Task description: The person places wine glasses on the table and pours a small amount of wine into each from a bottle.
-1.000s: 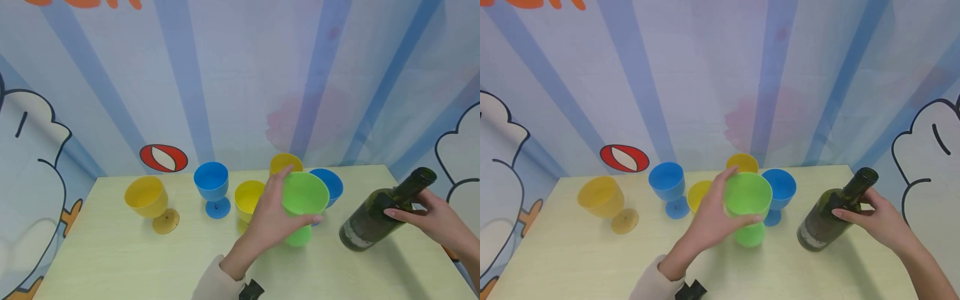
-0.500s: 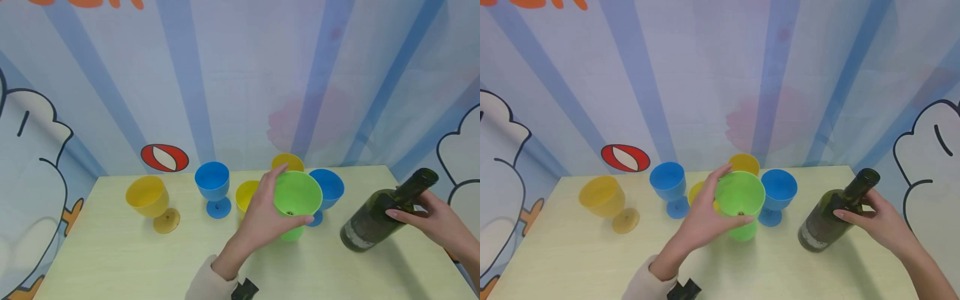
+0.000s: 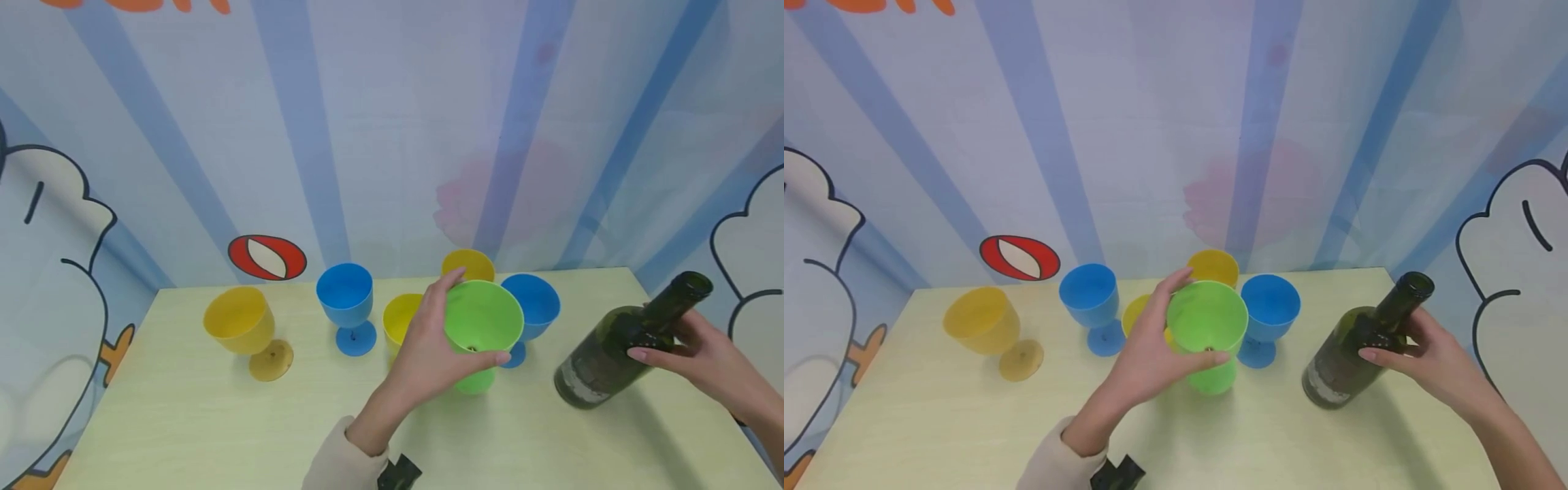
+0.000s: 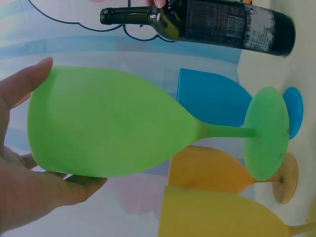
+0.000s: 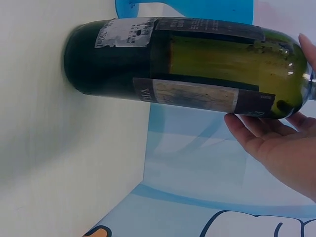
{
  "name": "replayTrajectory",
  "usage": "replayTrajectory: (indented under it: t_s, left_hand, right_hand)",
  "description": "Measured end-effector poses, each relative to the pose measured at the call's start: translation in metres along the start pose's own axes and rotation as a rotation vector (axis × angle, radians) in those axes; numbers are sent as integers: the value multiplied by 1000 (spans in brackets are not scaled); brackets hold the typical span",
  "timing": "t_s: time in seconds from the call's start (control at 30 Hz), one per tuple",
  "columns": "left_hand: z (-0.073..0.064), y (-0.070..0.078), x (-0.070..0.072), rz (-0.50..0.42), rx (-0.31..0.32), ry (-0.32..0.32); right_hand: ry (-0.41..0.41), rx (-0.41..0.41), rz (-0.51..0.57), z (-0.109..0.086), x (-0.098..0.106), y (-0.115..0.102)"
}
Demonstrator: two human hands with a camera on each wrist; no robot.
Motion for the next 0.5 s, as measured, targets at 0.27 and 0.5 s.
replayTrajectory:
  t_s: [0.27, 0.5]
  left_hand:
    - [0, -4, 1, -13, -7, 4]
    - [0, -8, 1, -13, -13, 5]
  right_hand:
    - [-56, -19, 50, 3, -5, 6]
    - [-94, -18, 61, 3, -8, 10]
Point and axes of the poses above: each hand's wrist, its own z-axis towards the middle knuckle, its own x-axis out of the back of the hand, y = z × x, the point moved 2 cm from there along z, towards the middle knuckle, and after that the axes turned 1 degree about -y, right-handed, at the moved point
